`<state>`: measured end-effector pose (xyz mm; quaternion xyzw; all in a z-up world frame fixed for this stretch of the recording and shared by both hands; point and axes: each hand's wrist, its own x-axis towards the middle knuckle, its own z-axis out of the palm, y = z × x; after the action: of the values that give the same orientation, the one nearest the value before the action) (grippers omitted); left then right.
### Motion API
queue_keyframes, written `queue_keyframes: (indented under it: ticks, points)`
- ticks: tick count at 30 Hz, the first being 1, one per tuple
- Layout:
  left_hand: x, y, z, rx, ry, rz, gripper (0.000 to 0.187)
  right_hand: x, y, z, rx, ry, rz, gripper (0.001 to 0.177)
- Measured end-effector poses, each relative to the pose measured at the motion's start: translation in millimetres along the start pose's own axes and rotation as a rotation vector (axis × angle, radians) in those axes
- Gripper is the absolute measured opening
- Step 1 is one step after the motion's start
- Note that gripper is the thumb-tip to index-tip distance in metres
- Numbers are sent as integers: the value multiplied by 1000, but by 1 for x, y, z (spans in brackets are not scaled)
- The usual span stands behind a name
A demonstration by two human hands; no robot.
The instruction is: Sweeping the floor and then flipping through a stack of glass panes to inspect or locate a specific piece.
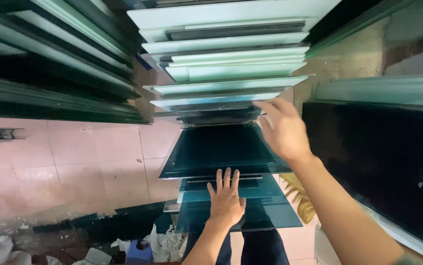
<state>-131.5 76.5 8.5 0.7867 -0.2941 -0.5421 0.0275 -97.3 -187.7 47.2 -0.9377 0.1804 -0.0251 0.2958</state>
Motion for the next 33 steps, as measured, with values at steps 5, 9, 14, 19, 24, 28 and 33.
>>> queue_keyframes:
  ticks: [5,9,14,19,24,28,33]
  points:
    - [5,-2,-11,-46,-28,-3,90,-101,27,-54,41,231,280,42]
    - [9,2,-29,-51,-59,-46,89,-222,67,-49,115,366,700,39]
    - [31,0,-46,114,-126,-121,91,-341,72,33,186,220,1142,26]
    - [114,-100,-23,119,36,71,94,-347,1,125,562,51,1066,43]
    - [60,-2,-124,14,-164,-184,92,-286,-53,135,887,-89,1278,74]
    - [38,40,-151,-35,-163,-350,99,-236,-74,117,1368,-73,1280,116]
    - [64,-19,-145,13,-71,-176,94,-199,-92,94,1253,76,1361,119]
